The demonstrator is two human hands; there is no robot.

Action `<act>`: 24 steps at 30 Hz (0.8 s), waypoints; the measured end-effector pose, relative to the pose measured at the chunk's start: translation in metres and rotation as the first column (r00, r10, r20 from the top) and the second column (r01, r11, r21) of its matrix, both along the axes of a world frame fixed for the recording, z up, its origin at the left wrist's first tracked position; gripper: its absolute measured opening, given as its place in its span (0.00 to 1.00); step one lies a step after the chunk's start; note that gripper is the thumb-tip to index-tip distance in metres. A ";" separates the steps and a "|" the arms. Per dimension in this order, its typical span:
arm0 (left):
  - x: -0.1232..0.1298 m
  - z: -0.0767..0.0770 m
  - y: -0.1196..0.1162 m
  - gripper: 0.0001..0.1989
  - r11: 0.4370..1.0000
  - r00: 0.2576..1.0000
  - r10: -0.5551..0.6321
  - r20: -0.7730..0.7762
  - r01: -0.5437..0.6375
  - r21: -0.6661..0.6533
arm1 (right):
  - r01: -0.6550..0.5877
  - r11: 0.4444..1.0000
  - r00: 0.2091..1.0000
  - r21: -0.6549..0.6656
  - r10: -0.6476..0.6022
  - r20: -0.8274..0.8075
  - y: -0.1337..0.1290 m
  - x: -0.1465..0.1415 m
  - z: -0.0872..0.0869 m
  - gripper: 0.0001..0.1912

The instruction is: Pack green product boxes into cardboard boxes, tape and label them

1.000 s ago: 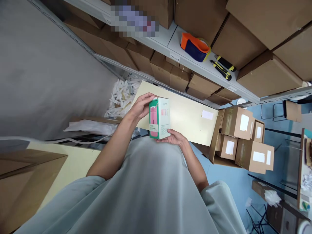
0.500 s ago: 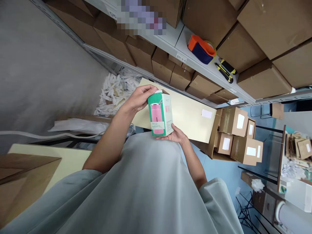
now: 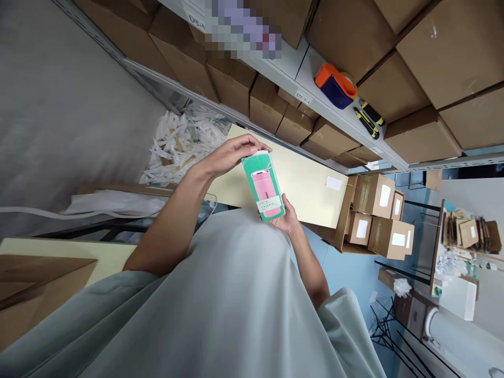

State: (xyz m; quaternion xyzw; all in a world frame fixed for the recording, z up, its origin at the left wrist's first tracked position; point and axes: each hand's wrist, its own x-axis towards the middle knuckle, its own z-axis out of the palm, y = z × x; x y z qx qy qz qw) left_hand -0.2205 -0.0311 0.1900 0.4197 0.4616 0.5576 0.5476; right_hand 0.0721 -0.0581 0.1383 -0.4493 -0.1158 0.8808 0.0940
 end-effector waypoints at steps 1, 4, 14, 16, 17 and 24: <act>0.000 0.000 0.001 0.24 1.000 1.000 0.001 -0.021 -0.001 0.016 | -0.005 1.000 1.000 -0.005 0.005 -0.002 -0.001 -0.003 0.003 0.39; 0.002 0.002 0.002 0.29 0.996 0.993 0.051 -0.109 -0.042 0.084 | -0.042 0.998 0.999 -0.038 0.042 0.003 -0.004 -0.012 0.011 0.44; 0.009 -0.009 0.012 0.44 0.970 0.941 0.238 -0.241 -0.218 0.107 | 0.053 0.988 0.996 0.148 -0.063 0.065 -0.019 -0.036 0.032 0.48; 0.006 -0.013 0.013 0.40 0.979 0.933 0.205 -0.296 -0.194 0.066 | 0.038 0.968 0.990 0.246 -0.069 0.119 -0.021 -0.035 0.033 0.49; 0.005 -0.015 0.013 0.37 0.986 0.932 0.168 -0.321 -0.164 0.039 | 0.019 0.955 0.987 0.295 -0.064 0.146 -0.022 -0.034 0.033 0.49; 0.007 -0.020 0.009 0.30 0.995 0.944 0.008 -0.329 -0.041 -0.092 | -0.082 0.852 0.965 0.518 -0.063 0.255 -0.023 -0.027 0.021 0.47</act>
